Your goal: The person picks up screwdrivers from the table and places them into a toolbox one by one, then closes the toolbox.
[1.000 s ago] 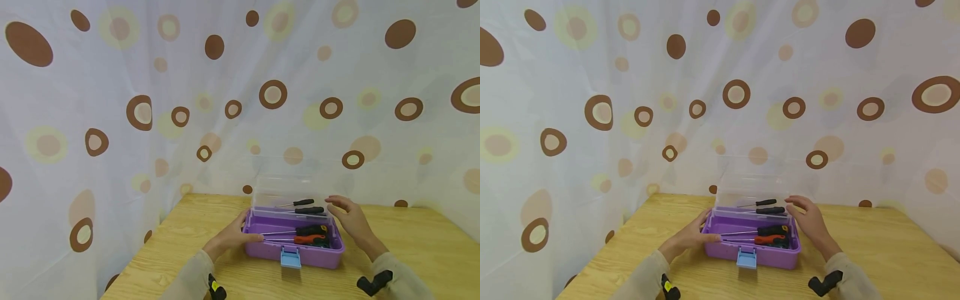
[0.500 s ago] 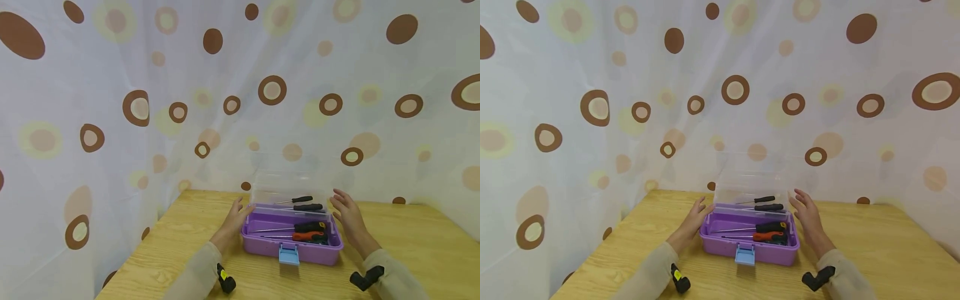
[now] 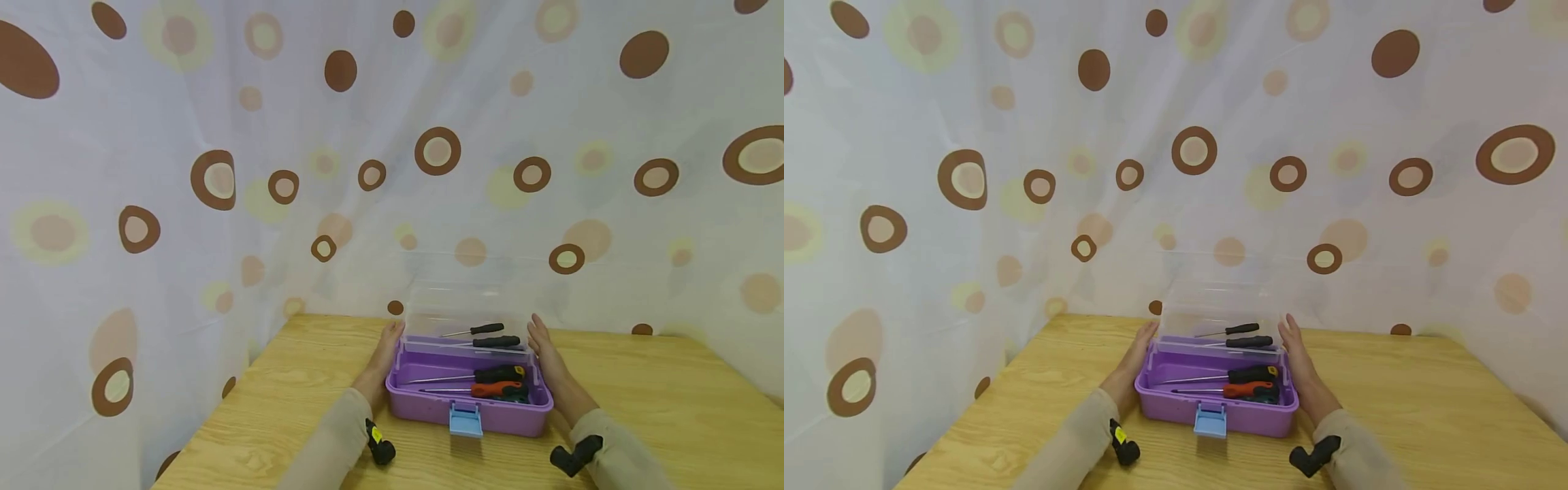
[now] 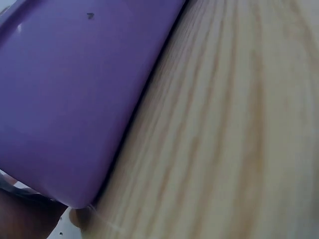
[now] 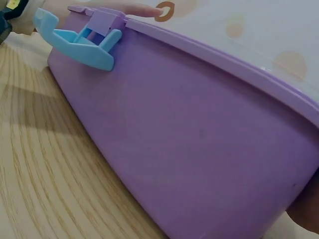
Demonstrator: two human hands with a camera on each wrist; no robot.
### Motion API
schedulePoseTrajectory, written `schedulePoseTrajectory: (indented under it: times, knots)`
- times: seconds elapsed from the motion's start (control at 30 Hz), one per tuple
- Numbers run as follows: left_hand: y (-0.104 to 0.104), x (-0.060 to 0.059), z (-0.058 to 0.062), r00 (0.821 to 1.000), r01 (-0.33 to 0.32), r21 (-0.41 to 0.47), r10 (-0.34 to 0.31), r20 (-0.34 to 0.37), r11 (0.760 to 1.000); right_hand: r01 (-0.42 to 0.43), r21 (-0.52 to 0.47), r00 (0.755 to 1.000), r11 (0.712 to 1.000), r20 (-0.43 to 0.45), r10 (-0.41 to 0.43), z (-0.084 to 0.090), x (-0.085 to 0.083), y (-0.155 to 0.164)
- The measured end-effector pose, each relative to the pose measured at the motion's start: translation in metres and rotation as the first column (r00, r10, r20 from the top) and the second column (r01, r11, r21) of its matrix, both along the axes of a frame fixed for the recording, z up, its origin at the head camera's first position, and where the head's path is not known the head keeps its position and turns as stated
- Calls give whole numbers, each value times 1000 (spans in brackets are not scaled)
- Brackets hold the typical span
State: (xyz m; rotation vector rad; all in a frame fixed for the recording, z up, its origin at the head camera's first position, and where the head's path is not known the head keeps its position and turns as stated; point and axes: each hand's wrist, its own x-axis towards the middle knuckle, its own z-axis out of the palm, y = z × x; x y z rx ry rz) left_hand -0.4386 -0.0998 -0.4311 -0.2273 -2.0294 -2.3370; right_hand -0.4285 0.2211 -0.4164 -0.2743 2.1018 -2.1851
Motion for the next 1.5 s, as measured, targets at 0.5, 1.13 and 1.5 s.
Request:
schedulePoseTrajectory:
  times: [0.5, 1.13, 1.5]
  knots:
    - [-2, -2, -4, 999, 35, -48, -33, 28, 998, -30, 35, 1000, 999, 7, 29, -1, -1, -4]
    - [-2, -2, -2, 996, -84, -241, 74, -52, 967, -43, 11, 999, 999, -15, 43, 1, 3, -3]
    - [-2, -2, -1, 991, -128, -293, 109, -82, 948, -59, -23, 998, 998, -6, 59, -1, 1, -2]
